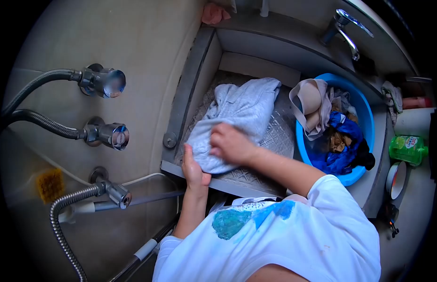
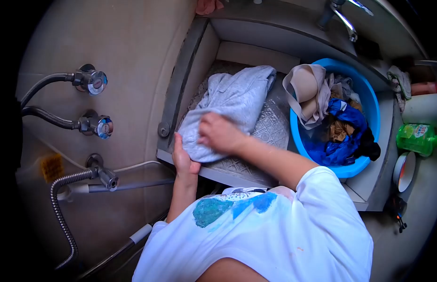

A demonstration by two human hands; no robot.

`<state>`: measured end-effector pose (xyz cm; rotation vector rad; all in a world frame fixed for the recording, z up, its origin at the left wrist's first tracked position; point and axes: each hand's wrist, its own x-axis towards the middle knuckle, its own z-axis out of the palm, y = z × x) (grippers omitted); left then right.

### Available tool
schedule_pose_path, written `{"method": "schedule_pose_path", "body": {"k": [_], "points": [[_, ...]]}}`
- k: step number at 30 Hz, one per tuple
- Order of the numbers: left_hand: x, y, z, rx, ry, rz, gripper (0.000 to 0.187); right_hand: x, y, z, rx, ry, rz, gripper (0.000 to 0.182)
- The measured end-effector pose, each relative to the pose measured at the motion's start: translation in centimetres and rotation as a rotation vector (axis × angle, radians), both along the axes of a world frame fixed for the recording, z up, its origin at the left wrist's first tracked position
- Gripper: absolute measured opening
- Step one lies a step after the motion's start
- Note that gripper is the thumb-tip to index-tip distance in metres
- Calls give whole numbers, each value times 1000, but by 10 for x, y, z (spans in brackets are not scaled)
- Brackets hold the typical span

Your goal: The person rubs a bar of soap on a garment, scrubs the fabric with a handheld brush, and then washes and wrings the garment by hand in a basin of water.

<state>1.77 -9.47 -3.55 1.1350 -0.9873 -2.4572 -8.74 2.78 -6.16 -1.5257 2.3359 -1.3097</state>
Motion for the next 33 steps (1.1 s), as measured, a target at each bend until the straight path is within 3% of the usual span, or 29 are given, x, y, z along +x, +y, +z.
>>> {"method": "schedule_pose_path", "body": {"k": [5,7,8,10,13,18,22,24,25,27,30,31,33], "points": [[-6,9,-5,-1,21,30,53,-57,47,-30,102,209,-225,20],[-6,10,-3,11,43,23,54,-81,59,-47,156,161,-514,24],[-4,10,-2,19,59,4,54,-85,57,-48,158,153,-514,24],[-4,9,-3,52,53,-2,54,-89,61,-47,180,-152,-613,29],[-9,9,-3,103,53,-12,55,-72,46,-66,-137,-69,-722,36],[-9,6,-5,106,59,-30,56,-43,47,-70,-237,-242,-838,33],[-13,11,2,74,50,-22,52,-52,68,-58,-371,-893,-864,37],[-11,22,7,-358,92,-78,35,-54,81,-13,-601,-1033,-736,29],[-8,25,12,-359,94,-78,35,-54,87,7,-579,-1036,-685,26],[-3,32,33,-957,-15,-723,22,-52,99,37,-516,-1048,-513,23],[-27,73,66,-1062,458,-1115,25,-37,111,59,-248,-875,-239,23],[-30,80,69,-1054,572,-1234,26,-34,122,67,-43,-815,-171,26],[-34,79,63,-982,619,-1296,21,-25,144,61,268,-714,-35,30]]}}
